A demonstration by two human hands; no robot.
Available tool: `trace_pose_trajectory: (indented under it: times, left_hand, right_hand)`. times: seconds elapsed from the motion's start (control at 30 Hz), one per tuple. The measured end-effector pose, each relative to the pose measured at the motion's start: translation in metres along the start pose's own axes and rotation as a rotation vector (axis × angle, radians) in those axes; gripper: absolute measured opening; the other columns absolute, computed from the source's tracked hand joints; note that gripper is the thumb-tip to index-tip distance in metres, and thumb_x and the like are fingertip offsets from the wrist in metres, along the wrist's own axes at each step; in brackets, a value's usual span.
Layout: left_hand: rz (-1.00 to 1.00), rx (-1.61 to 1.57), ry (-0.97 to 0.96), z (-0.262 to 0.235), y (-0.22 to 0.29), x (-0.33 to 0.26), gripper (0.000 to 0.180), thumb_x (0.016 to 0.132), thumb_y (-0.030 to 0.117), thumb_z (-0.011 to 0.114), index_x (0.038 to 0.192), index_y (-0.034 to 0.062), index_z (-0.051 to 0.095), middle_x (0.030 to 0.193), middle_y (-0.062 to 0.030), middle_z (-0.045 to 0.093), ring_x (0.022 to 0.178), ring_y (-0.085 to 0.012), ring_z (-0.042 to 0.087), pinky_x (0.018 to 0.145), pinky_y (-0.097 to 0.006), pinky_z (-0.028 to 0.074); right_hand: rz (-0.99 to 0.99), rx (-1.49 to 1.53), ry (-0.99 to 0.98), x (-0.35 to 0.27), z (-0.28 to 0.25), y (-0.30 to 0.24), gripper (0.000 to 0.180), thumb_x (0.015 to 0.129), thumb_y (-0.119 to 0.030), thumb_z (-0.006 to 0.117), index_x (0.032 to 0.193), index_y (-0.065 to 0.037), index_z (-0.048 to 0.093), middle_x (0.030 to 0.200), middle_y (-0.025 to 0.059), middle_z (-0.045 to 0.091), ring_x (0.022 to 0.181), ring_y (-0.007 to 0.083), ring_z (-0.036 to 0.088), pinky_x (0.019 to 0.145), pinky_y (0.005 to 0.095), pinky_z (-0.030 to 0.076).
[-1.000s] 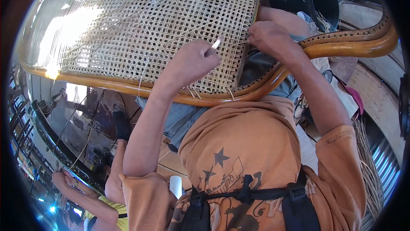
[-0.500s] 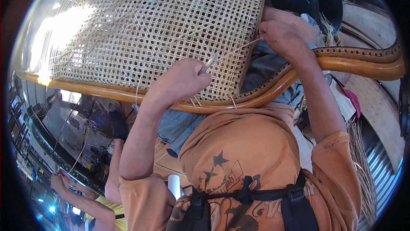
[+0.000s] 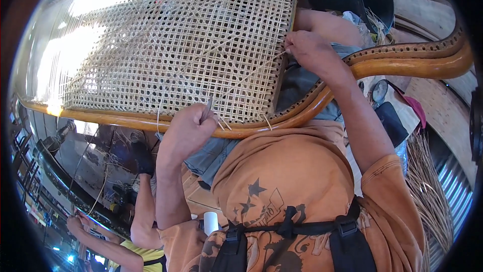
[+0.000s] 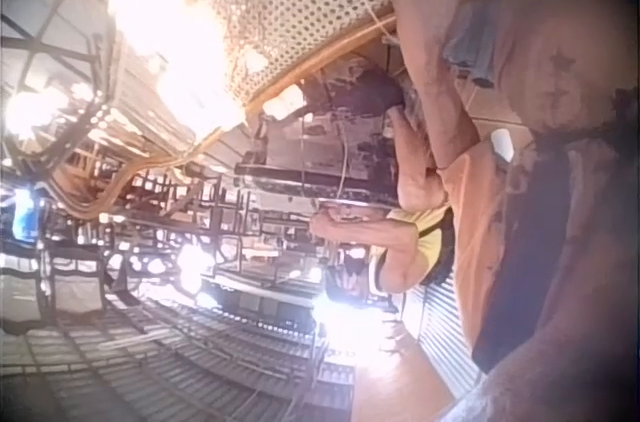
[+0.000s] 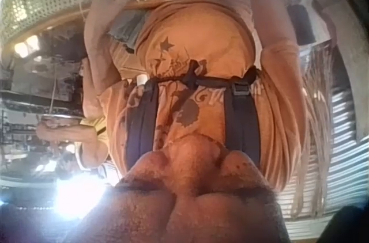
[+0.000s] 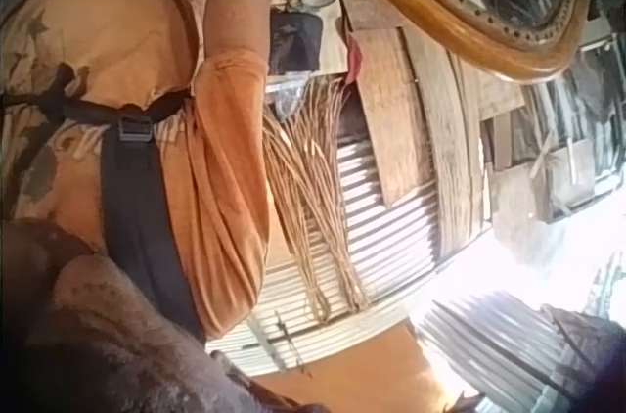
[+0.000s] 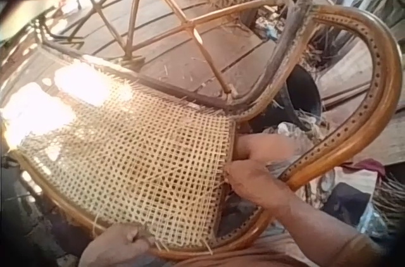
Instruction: Repairing the seat of a rattan chair by weaving cane strips through the frame.
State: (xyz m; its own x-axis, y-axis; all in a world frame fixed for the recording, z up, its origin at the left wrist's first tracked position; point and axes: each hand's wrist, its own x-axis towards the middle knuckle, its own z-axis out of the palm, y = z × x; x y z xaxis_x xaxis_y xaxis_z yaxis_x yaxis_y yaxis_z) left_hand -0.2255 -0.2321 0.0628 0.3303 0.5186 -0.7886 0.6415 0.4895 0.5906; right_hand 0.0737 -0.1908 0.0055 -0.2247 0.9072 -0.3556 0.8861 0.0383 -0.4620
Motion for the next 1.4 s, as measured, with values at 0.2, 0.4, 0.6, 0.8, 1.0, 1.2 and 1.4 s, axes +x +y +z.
trace_pose_trajectory:
  times: [0.2, 0.4, 0.6, 0.8, 1.0, 1.2, 1.4]
  left_hand:
    - [-0.028, -0.392, 0.036, -0.009, -0.012, -0.019, 0.015, 0.081, 0.007, 0.056, 0.069, -0.0015, 0.054, 0.070, -0.0013, 0.055, 0.057, -0.0075, 0.044, 0.052, -0.023, 0.038]
    - [0.226, -0.266, 0.473, 0.007, -0.030, -0.050, 0.013, 0.081, 0.008, 0.059, 0.081, -0.0046, 0.058, 0.097, -0.0102, 0.058, 0.066, -0.0112, 0.054, 0.059, -0.024, 0.044]
    - [-0.046, 0.384, 0.754, 0.019, -0.022, -0.044, 0.019, 0.083, 0.021, 0.059, 0.089, 0.0030, 0.062, 0.083, -0.0138, 0.055, 0.071, -0.0330, 0.058, 0.063, -0.040, 0.047]
    - [0.023, 0.379, 0.702, 0.008, -0.031, -0.054, 0.017, 0.081, 0.018, 0.060, 0.082, 0.0014, 0.060, 0.076, -0.0141, 0.054, 0.068, -0.0312, 0.056, 0.063, -0.039, 0.045]
    - [0.007, 0.206, 0.758, 0.000, -0.014, -0.067, 0.016, 0.084, 0.014, 0.060, 0.081, -0.0019, 0.057, 0.069, -0.0082, 0.051, 0.059, -0.0166, 0.048, 0.057, -0.029, 0.041]
    - [0.223, -0.286, 0.950, 0.012, 0.076, -0.071, 0.009, 0.088, 0.009, 0.057, 0.092, 0.0022, 0.062, 0.073, 0.0022, 0.055, 0.061, -0.0017, 0.045, 0.051, -0.016, 0.036]
    - [0.104, -0.060, 0.364, 0.060, 0.133, 0.037, 0.024, 0.087, 0.017, 0.054, 0.101, -0.0010, 0.061, 0.069, -0.0054, 0.059, 0.063, -0.0102, 0.053, 0.061, -0.025, 0.043]
  right_hand:
    - [-0.035, 0.107, 0.059, -0.003, 0.001, -0.009, 0.015, 0.082, -0.013, 0.054, 0.085, 0.001, 0.057, 0.080, 0.0205, 0.060, 0.080, 0.0382, 0.058, 0.068, 0.0434, 0.046]
    - [0.062, 0.133, -0.034, -0.007, -0.004, -0.016, 0.013, 0.083, -0.013, 0.055, 0.086, 0.000, 0.056, 0.081, 0.0208, 0.060, 0.080, 0.0388, 0.058, 0.069, 0.0439, 0.045]
    - [0.240, -0.023, 0.011, -0.013, -0.005, -0.020, 0.012, 0.084, -0.012, 0.055, 0.089, -0.001, 0.055, 0.083, 0.0200, 0.060, 0.081, 0.0383, 0.057, 0.072, 0.0419, 0.045]
    - [0.074, 0.266, 0.220, -0.060, -0.073, -0.067, 0.009, 0.084, -0.007, 0.055, 0.090, -0.001, 0.055, 0.086, 0.0174, 0.058, 0.078, 0.0341, 0.057, 0.071, 0.0360, 0.046]
    - [0.206, 0.538, 0.234, -0.140, -0.103, -0.026, 0.009, 0.083, -0.005, 0.060, 0.089, 0.000, 0.057, 0.079, 0.0066, 0.057, 0.072, 0.0160, 0.055, 0.067, 0.0262, 0.044]
    - [0.527, 0.987, 0.345, -0.172, -0.060, 0.042, 0.010, 0.089, -0.011, 0.056, 0.094, -0.002, 0.057, 0.081, -0.0010, 0.056, 0.072, 0.0063, 0.052, 0.066, 0.0199, 0.042]
    - [0.634, 1.313, 0.608, -0.162, -0.019, 0.078, 0.015, 0.090, -0.015, 0.055, 0.097, -0.002, 0.057, 0.080, 0.0001, 0.058, 0.067, 0.0066, 0.054, 0.057, 0.0193, 0.042]
